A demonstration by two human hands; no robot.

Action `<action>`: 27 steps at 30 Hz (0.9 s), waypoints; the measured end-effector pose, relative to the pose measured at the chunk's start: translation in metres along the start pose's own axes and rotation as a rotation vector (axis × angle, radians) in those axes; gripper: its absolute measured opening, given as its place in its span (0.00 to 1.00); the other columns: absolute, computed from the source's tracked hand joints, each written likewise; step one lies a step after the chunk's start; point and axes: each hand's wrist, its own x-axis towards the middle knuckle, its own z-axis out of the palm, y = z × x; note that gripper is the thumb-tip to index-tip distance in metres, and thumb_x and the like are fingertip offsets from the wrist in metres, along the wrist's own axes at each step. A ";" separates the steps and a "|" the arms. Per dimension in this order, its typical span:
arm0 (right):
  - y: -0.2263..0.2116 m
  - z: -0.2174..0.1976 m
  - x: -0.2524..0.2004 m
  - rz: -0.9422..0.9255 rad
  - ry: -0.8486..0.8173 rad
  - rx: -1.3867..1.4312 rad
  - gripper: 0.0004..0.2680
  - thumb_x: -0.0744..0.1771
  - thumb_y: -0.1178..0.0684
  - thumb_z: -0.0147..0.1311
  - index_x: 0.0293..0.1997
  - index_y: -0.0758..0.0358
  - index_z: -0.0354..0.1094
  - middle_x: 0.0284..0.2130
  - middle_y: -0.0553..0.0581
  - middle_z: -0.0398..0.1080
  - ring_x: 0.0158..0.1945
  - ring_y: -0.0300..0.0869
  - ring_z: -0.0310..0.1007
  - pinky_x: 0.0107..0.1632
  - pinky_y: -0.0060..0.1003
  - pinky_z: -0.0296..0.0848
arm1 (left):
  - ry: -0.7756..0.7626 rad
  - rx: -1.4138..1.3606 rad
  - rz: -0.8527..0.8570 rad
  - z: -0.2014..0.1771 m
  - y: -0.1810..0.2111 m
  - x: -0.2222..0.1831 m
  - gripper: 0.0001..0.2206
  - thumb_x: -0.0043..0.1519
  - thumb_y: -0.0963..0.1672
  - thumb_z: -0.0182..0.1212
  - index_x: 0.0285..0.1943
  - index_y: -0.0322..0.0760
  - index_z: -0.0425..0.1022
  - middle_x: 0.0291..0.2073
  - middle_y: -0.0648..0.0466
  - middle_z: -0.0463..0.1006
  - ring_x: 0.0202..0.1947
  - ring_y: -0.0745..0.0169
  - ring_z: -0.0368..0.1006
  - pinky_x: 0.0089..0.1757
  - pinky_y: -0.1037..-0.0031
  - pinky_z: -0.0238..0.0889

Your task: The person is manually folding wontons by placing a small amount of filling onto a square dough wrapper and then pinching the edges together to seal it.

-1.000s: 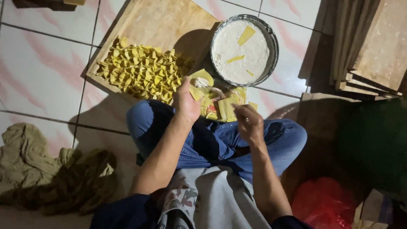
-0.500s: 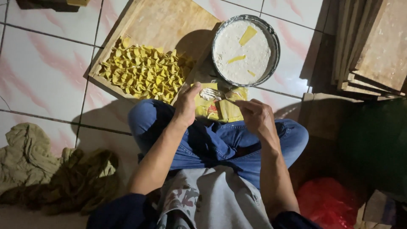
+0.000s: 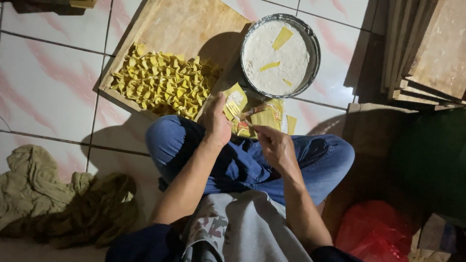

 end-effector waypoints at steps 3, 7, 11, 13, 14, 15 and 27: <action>0.016 0.001 0.001 0.077 -0.038 -0.096 0.09 0.67 0.53 0.55 0.51 0.52 0.80 0.36 0.64 0.80 0.44 0.66 0.78 0.42 0.61 0.74 | -0.021 -0.152 0.050 -0.015 -0.018 0.015 0.18 0.61 0.47 0.67 0.55 0.30 0.76 0.51 0.40 0.78 0.56 0.46 0.73 0.56 0.54 0.66; 0.005 -0.011 -0.001 0.065 -0.042 -0.145 0.10 0.67 0.55 0.53 0.51 0.53 0.80 0.36 0.68 0.79 0.43 0.70 0.76 0.43 0.63 0.74 | -0.048 -0.166 0.004 -0.013 -0.013 0.011 0.19 0.63 0.47 0.65 0.59 0.31 0.74 0.55 0.41 0.75 0.60 0.48 0.70 0.59 0.53 0.62; 0.033 -0.021 0.006 0.119 -0.036 -0.284 0.08 0.67 0.52 0.54 0.48 0.47 0.79 0.36 0.63 0.80 0.43 0.65 0.78 0.47 0.61 0.75 | -0.117 -0.155 -0.040 -0.036 -0.019 0.045 0.21 0.65 0.53 0.61 0.61 0.38 0.74 0.58 0.41 0.75 0.61 0.43 0.70 0.59 0.53 0.63; 0.043 -0.025 0.019 0.139 -0.035 -0.356 0.09 0.68 0.48 0.52 0.49 0.44 0.78 0.37 0.61 0.79 0.45 0.62 0.78 0.50 0.60 0.74 | -0.114 -0.146 -0.047 -0.052 -0.020 0.067 0.23 0.65 0.54 0.61 0.62 0.39 0.73 0.58 0.42 0.75 0.61 0.43 0.70 0.59 0.53 0.62; 0.044 -0.026 0.029 0.107 0.028 -0.372 0.09 0.69 0.49 0.49 0.50 0.48 0.75 0.38 0.65 0.78 0.45 0.67 0.76 0.48 0.64 0.73 | -0.133 -0.135 -0.087 -0.059 -0.022 0.078 0.22 0.64 0.54 0.62 0.60 0.41 0.74 0.56 0.44 0.76 0.58 0.45 0.73 0.56 0.53 0.66; 0.045 -0.027 0.039 0.075 0.091 -0.388 0.09 0.70 0.51 0.45 0.51 0.53 0.72 0.39 0.69 0.76 0.44 0.71 0.75 0.47 0.68 0.72 | -0.151 -0.124 -0.127 -0.066 -0.023 0.090 0.21 0.63 0.54 0.63 0.59 0.42 0.75 0.54 0.46 0.77 0.55 0.47 0.75 0.53 0.54 0.69; 0.072 0.008 0.146 0.062 0.005 -0.635 0.16 0.67 0.57 0.43 0.58 0.47 0.75 0.39 0.60 0.75 0.47 0.60 0.78 0.51 0.56 0.75 | -0.124 -0.046 -0.157 -0.060 -0.032 0.085 0.15 0.59 0.52 0.68 0.46 0.42 0.76 0.41 0.50 0.80 0.38 0.51 0.80 0.35 0.65 0.75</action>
